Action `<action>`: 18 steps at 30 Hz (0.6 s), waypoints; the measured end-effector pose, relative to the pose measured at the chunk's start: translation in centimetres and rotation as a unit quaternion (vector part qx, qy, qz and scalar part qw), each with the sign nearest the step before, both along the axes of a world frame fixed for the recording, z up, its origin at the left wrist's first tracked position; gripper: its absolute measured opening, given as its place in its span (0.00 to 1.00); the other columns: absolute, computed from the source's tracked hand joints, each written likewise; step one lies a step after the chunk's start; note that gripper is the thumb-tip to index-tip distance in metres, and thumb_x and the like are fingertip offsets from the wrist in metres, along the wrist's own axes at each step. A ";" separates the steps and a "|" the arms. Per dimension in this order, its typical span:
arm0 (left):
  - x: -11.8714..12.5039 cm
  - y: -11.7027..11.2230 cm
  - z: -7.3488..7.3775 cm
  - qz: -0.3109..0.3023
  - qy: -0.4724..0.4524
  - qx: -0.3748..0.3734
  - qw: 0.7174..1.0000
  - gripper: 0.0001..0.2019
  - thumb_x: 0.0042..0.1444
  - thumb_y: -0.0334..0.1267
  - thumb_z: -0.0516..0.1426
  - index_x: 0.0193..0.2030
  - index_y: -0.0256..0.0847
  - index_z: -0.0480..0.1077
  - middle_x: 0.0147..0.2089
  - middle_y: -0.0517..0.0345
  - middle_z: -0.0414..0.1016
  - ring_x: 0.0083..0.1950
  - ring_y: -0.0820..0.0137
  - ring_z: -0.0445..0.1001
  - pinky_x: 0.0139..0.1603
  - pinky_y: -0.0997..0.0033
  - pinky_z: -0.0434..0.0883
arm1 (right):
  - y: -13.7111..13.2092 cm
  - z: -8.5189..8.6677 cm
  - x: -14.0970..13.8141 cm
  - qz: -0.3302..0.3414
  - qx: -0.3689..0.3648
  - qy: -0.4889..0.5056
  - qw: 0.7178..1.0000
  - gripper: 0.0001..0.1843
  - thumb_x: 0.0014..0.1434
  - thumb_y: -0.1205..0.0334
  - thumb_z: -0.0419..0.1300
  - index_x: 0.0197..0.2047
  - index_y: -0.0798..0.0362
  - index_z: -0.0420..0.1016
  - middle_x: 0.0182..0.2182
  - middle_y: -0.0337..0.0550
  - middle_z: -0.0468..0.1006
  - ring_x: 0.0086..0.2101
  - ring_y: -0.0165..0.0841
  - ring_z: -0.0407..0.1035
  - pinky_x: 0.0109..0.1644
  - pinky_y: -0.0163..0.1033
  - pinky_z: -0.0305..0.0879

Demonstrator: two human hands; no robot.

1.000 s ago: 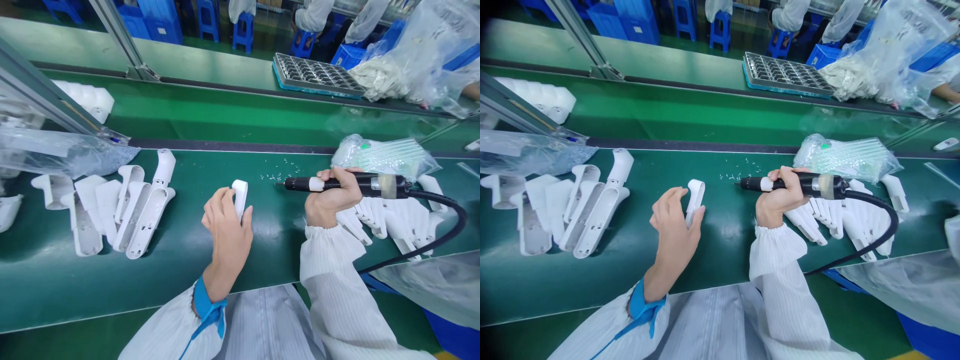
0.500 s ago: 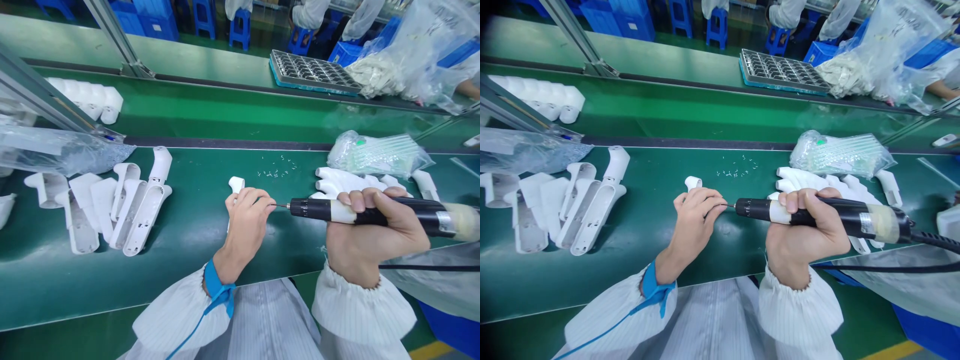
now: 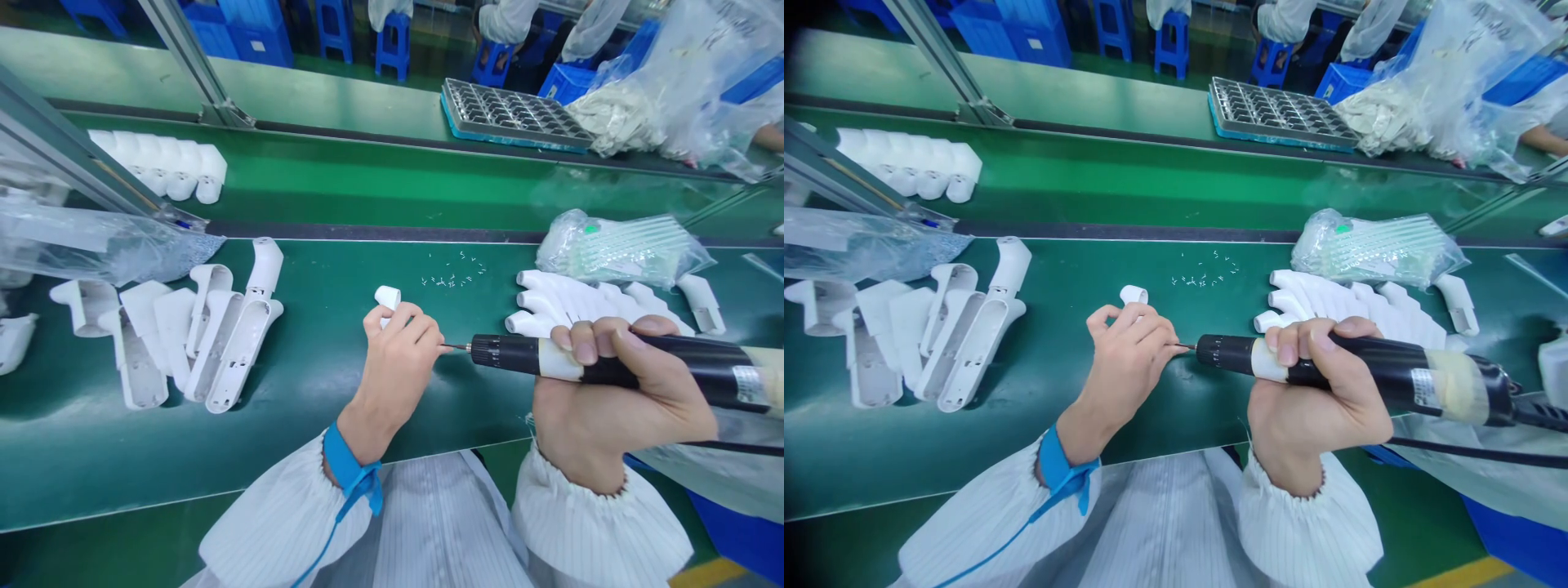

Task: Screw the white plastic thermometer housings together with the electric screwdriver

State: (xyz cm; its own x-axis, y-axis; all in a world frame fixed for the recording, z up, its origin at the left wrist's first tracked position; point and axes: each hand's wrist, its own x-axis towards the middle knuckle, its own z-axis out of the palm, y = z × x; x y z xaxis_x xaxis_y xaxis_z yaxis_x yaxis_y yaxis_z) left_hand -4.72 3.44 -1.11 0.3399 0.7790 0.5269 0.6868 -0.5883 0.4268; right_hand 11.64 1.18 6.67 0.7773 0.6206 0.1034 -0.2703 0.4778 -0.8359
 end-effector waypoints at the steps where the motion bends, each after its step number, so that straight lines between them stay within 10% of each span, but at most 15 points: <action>1: -0.1 0.0 0.1 -0.007 0.027 0.028 0.999 0.11 0.71 0.34 0.61 0.34 0.41 0.73 0.37 0.63 0.83 0.47 0.65 0.77 0.56 0.55 0.55 | 0.0 0.0 -0.2 0.000 0.001 0.001 1.000 0.07 0.50 0.70 0.56 0.33 0.50 0.65 0.21 0.33 0.55 0.21 0.27 0.54 0.26 0.34 0.60; 6: -0.6 -0.6 0.8 -0.025 0.046 -0.006 0.999 0.05 0.68 0.34 0.64 0.46 0.41 0.72 0.50 0.57 0.83 0.54 0.62 0.76 0.57 0.56 0.58 | -0.3 -0.3 0.0 -0.012 0.018 0.004 1.000 0.07 0.49 0.71 0.56 0.32 0.51 0.66 0.21 0.32 0.55 0.21 0.25 0.54 0.26 0.33 0.61; 11: -1.0 -0.9 0.2 0.200 0.021 -0.144 0.969 0.33 0.59 0.44 0.70 0.65 0.33 0.63 0.65 0.33 0.70 0.62 0.44 0.69 0.54 0.49 0.67 | -0.9 -0.2 0.8 -0.018 0.027 0.005 0.999 0.08 0.46 0.72 0.56 0.31 0.52 0.67 0.21 0.33 0.54 0.20 0.25 0.55 0.24 0.34 0.61; 18: -1.6 1.1 -0.9 0.210 -0.042 -0.332 0.919 0.03 0.66 0.29 0.56 0.43 0.40 0.67 0.45 0.45 0.76 0.49 0.54 0.77 0.51 0.54 0.71 | -2.2 0.8 -0.5 -0.007 0.056 -0.037 0.998 0.08 0.52 0.70 0.55 0.34 0.51 0.71 0.22 0.35 0.58 0.23 0.28 0.57 0.27 0.36 0.62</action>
